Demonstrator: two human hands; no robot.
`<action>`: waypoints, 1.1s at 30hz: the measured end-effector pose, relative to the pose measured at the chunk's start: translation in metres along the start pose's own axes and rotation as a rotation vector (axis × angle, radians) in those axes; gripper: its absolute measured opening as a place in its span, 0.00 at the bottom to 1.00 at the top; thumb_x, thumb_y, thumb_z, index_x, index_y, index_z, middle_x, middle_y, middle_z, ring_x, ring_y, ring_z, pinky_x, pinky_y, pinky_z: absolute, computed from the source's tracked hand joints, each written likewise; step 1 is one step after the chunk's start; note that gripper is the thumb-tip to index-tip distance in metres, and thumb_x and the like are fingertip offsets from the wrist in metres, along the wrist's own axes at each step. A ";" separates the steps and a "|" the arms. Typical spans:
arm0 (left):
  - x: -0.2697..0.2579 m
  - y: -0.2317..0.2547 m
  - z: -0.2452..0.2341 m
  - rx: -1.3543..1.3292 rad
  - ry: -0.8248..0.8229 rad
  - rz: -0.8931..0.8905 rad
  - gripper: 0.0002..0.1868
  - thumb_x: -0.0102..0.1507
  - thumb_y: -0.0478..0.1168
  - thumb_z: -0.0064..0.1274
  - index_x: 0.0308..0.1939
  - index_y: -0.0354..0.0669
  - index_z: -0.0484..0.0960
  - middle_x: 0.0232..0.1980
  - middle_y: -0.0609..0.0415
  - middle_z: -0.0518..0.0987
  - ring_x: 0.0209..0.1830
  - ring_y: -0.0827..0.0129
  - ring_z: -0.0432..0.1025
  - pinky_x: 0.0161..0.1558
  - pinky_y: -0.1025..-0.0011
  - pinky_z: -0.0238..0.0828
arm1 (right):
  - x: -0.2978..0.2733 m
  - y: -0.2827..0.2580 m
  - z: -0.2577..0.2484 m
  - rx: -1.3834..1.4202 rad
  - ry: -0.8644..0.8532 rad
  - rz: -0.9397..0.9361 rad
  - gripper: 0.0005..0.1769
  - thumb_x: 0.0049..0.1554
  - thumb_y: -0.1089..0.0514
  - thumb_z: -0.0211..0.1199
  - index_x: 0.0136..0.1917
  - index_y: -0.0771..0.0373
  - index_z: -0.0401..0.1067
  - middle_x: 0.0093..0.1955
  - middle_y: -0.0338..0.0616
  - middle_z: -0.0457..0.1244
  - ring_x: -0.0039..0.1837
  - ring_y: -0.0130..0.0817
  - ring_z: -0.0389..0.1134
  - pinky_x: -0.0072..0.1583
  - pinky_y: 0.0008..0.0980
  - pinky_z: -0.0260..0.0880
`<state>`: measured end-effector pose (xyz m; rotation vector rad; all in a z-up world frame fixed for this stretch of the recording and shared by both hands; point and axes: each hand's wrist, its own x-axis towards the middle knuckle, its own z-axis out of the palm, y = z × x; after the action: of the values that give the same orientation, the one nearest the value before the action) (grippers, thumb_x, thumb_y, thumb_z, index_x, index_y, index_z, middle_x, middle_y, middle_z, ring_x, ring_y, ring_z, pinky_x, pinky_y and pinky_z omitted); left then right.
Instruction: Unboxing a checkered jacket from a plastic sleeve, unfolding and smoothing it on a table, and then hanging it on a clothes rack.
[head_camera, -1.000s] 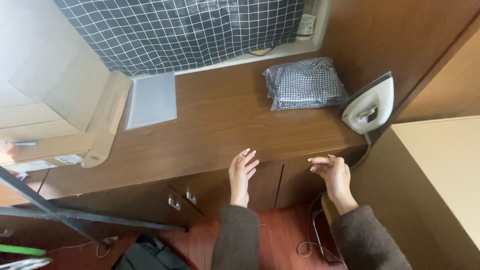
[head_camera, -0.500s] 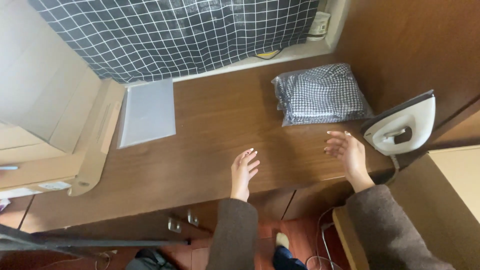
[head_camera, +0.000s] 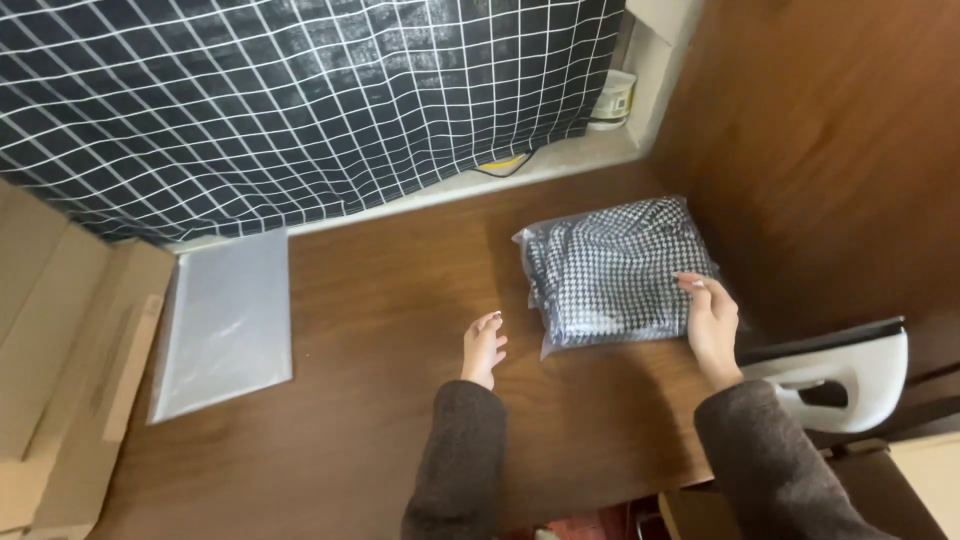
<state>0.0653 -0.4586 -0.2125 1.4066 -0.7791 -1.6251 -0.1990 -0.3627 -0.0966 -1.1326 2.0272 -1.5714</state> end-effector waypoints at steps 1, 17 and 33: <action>0.005 0.003 0.006 -0.001 -0.001 -0.006 0.25 0.55 0.50 0.51 0.54 0.48 0.69 0.59 0.46 0.66 0.55 0.46 0.64 0.53 0.48 0.57 | 0.007 0.007 0.002 -0.005 0.000 0.004 0.15 0.57 0.56 0.43 0.49 0.58 0.71 0.48 0.48 0.63 0.58 0.47 0.60 0.58 0.46 0.58; -0.011 0.060 0.078 0.189 -0.182 -0.135 0.49 0.48 0.61 0.61 0.58 0.27 0.59 0.54 0.32 0.66 0.51 0.41 0.65 0.44 0.40 0.62 | 0.026 0.018 0.012 -0.059 0.109 0.043 0.15 0.57 0.58 0.43 0.51 0.60 0.69 0.52 0.51 0.62 0.59 0.47 0.58 0.60 0.48 0.56; -0.030 0.078 0.075 0.365 -0.039 0.057 0.41 0.36 0.55 0.68 0.45 0.33 0.72 0.47 0.40 0.74 0.52 0.56 0.67 0.50 0.65 0.66 | 0.037 0.002 0.012 -0.160 0.097 0.089 0.19 0.54 0.62 0.48 0.60 0.64 0.63 0.59 0.63 0.55 0.65 0.55 0.51 0.63 0.52 0.48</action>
<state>0.0071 -0.4727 -0.1174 1.5884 -1.1732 -1.5220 -0.2147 -0.3978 -0.0946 -1.0230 2.2682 -1.4694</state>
